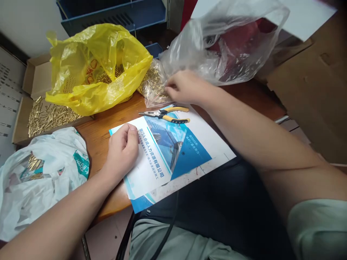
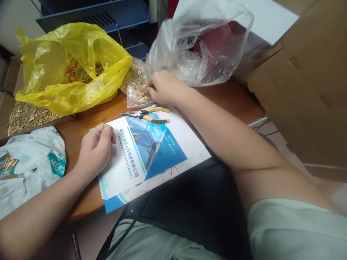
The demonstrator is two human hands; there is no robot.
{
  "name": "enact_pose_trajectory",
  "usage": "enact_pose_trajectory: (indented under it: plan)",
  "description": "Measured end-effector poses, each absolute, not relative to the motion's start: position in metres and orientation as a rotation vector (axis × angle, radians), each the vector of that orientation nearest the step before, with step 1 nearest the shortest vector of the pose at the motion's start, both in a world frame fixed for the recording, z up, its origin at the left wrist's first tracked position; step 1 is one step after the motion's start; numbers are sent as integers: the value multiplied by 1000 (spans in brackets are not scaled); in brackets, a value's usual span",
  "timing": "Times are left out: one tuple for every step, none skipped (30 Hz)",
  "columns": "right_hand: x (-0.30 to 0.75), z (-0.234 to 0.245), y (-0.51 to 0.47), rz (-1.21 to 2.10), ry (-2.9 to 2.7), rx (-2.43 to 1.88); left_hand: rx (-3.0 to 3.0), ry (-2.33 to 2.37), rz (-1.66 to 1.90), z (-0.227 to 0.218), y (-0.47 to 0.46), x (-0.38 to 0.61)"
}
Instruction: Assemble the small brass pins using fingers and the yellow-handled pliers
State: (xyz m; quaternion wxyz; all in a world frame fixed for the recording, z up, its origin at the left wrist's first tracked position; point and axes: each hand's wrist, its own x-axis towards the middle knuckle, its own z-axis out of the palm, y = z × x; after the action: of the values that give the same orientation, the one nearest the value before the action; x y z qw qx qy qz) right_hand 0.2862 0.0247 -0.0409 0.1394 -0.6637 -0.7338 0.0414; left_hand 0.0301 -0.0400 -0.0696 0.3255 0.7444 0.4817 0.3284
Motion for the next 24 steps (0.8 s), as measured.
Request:
enact_pose_trajectory:
  plan:
    - [285, -45, 31, 96, -2144, -1957, 1947, 1278, 849, -70, -40, 30]
    - [282, -48, 36, 63, -2159, -1999, 1934, 1289, 842, -70, -40, 30]
    - [279, -50, 40, 12, -2167, -2028, 1914, 1292, 839, -70, -40, 30]
    - [276, -52, 42, -26, -2168, -2030, 1893, 1289, 840, -70, -39, 30]
    - [274, -53, 43, -50, -2170, -2009, 1877, 1283, 838, -70, -39, 30]
    - [272, -53, 43, -57, -2175, -1972, 1870, 1277, 835, -70, -39, 30]
    - [271, -53, 42, -51, -2177, -1932, 1870, 1273, 832, -70, -39, 30]
    - [270, -52, 40, -33, -2170, -1907, 1874, 1272, 826, -70, -39, 30]
    - [270, -51, 38, -5, -2155, -1905, 1882, 1273, 820, -69, -39, 29]
    - [270, -51, 36, 22, -2132, -1926, 1890, 1272, 812, -69, -39, 29]
    - [271, -50, 34, 49, -2111, -1959, 1897, 1272, 801, -69, -39, 28]
    - [271, -49, 32, 77, -2095, -1998, 1907, 1268, 791, -69, -39, 28]
    - [271, -49, 31, 99, -2088, -2026, 1919, 1266, 776, -69, -39, 27]
    - [271, -49, 30, 119, -2088, -2041, 1931, 1266, 767, -69, -38, 27]
    - [271, -49, 29, 133, -2090, -2046, 1942, 1264, 762, -69, -38, 26]
    - [270, -49, 29, 142, -2093, -2044, 1952, 1263, 759, -69, -38, 26]
    - [271, -48, 29, 152, -2093, -2041, 1956, 1263, 759, -69, -37, 26]
    - [271, -48, 29, 162, -2092, -2041, 1956, 1261, 760, -69, -37, 25]
    - [271, -48, 29, 170, -2090, -2042, 1951, 1261, 761, -69, -37, 25]
    - [271, -48, 29, 178, -2088, -2044, 1942, 1259, 763, -69, -37, 25]
    - [272, -48, 28, 189, -2089, -2046, 1931, 1254, 766, -69, -37, 25]
    - [272, -48, 27, 203, -2092, -2046, 1919, 1246, 770, -69, -38, 25]
    - [273, -47, 26, 220, -2097, -2043, 1907, 1237, 776, -70, -38, 26]
    - [274, -47, 25, 238, -2100, -2042, 1895, 1223, 783, -70, -38, 26]
